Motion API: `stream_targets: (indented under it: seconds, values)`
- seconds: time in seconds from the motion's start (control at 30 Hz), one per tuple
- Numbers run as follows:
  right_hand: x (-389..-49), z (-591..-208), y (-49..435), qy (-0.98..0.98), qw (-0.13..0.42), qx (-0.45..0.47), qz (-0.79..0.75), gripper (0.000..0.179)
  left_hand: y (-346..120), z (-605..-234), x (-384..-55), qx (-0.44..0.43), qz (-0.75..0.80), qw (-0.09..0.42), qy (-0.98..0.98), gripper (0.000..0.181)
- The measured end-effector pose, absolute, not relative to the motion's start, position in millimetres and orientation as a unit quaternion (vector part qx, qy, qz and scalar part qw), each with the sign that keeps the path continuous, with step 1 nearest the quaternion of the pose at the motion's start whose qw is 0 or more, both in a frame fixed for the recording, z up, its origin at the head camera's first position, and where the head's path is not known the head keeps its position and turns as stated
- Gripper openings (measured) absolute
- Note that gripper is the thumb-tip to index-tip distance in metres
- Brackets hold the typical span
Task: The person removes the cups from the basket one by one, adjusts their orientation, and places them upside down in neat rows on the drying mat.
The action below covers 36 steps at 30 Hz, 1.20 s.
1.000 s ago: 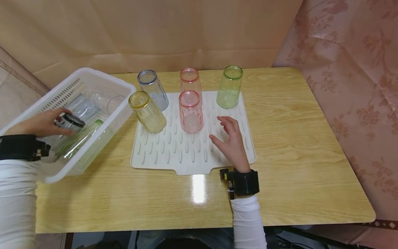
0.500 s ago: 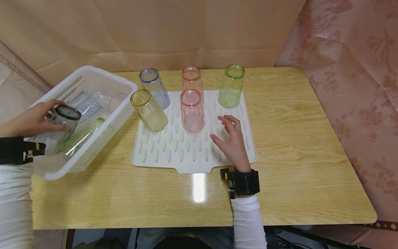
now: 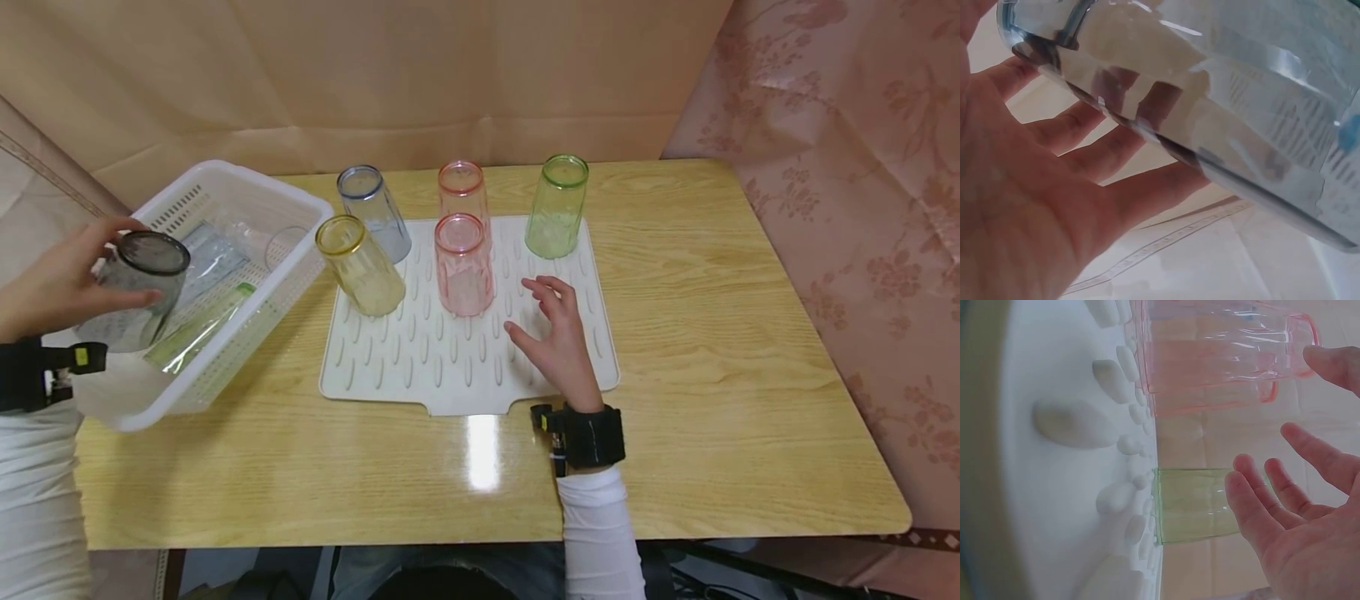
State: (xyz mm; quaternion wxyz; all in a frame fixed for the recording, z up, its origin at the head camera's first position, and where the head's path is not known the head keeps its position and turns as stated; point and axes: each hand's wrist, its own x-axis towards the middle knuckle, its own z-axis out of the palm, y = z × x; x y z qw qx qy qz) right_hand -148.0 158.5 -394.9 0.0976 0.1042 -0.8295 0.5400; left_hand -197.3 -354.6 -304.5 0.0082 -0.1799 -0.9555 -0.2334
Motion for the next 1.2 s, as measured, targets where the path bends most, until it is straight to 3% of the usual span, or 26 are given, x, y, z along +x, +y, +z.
stream_targets:
  seconds: [0.37,0.8,1.2]
  values:
    - [-145,-391,155,-0.834,0.102,0.108,0.532,0.05,-338,-291,-189,-0.236,-0.208,0.096,-0.944,0.086]
    - [-163,-427,168,-0.837,0.1,0.113,0.526,0.055,-320,-275,-175,-0.251,-0.217,0.106,-0.937,0.093]
    - [-163,-429,170,-0.832,0.121,0.141,0.523,0.056,-301,-267,-165,-0.255,-0.255,0.103,-0.927,0.096]
